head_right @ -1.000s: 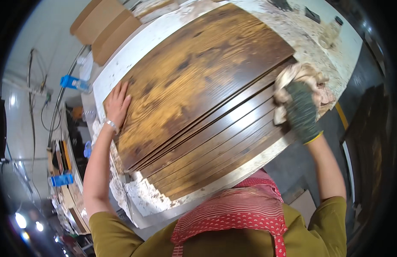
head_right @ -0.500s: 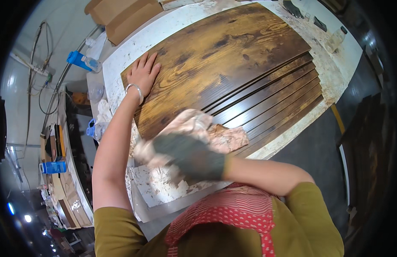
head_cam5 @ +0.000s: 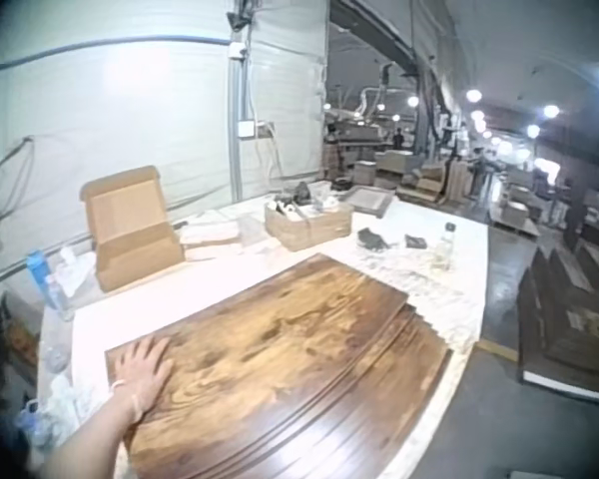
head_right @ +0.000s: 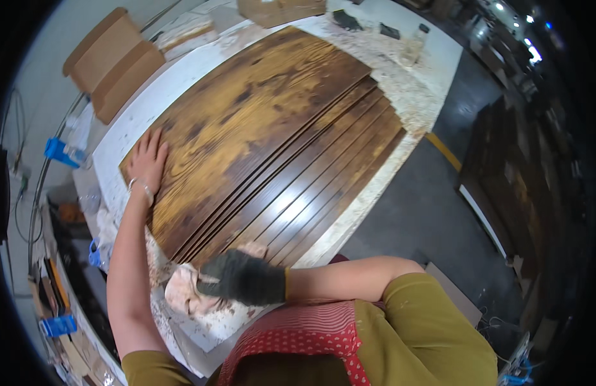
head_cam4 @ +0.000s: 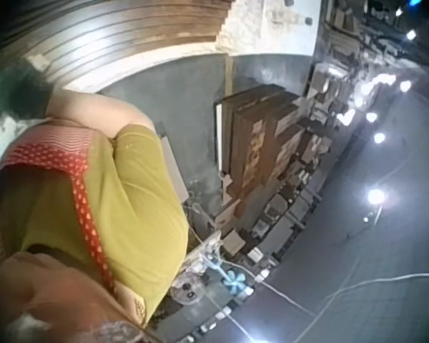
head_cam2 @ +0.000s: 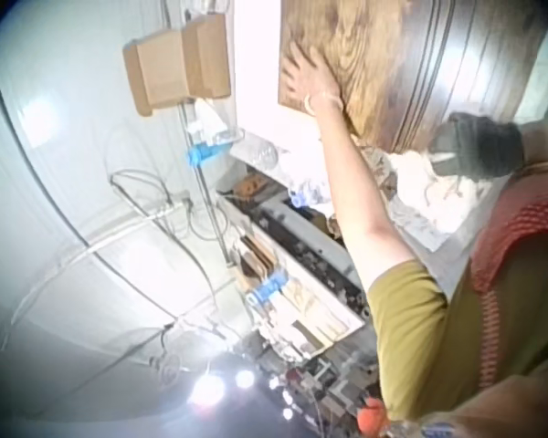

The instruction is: The person spreads out wooden panels on a table, rubs their edges and surfaces with a sanding block, wipes the panels down with a cloth, and stacks them together.

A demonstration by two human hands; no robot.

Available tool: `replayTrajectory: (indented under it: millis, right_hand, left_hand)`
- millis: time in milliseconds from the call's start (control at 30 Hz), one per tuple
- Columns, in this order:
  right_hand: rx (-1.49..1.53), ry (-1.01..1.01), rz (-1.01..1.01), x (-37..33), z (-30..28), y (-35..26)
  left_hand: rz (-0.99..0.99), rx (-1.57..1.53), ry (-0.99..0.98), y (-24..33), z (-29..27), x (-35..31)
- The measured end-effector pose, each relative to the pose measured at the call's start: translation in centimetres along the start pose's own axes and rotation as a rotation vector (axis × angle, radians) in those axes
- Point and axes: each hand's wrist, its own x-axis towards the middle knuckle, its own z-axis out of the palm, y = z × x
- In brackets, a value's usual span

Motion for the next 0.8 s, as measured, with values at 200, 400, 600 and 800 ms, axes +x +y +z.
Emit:
replayTrajectory:
  millis: [200, 400, 600, 800]
  right_hand:
    - [-0.367, 0.244, 0.306, -14.8, -12.5, 12.9]
    - [-0.981, 0.245, 0.586, -16.7, -24.0, 13.9]
    - [-0.480, 0.000, 0.210, -14.1, -12.9, 12.0]
    - [-0.908, -0.084, 0.792, -23.3, -29.0, 22.0]
  left_hand:
    - [0.008, -0.006, -0.013, 1.4, -0.6, 0.1]
    - [0.035, 0.031, -0.003, 0.9, 0.1, 0.7]
    - [0.099, 0.019, -0.004, 1.0, 0.1, 1.1]
    - [0.118, 0.081, 0.037, 1.2, -0.8, 0.4]
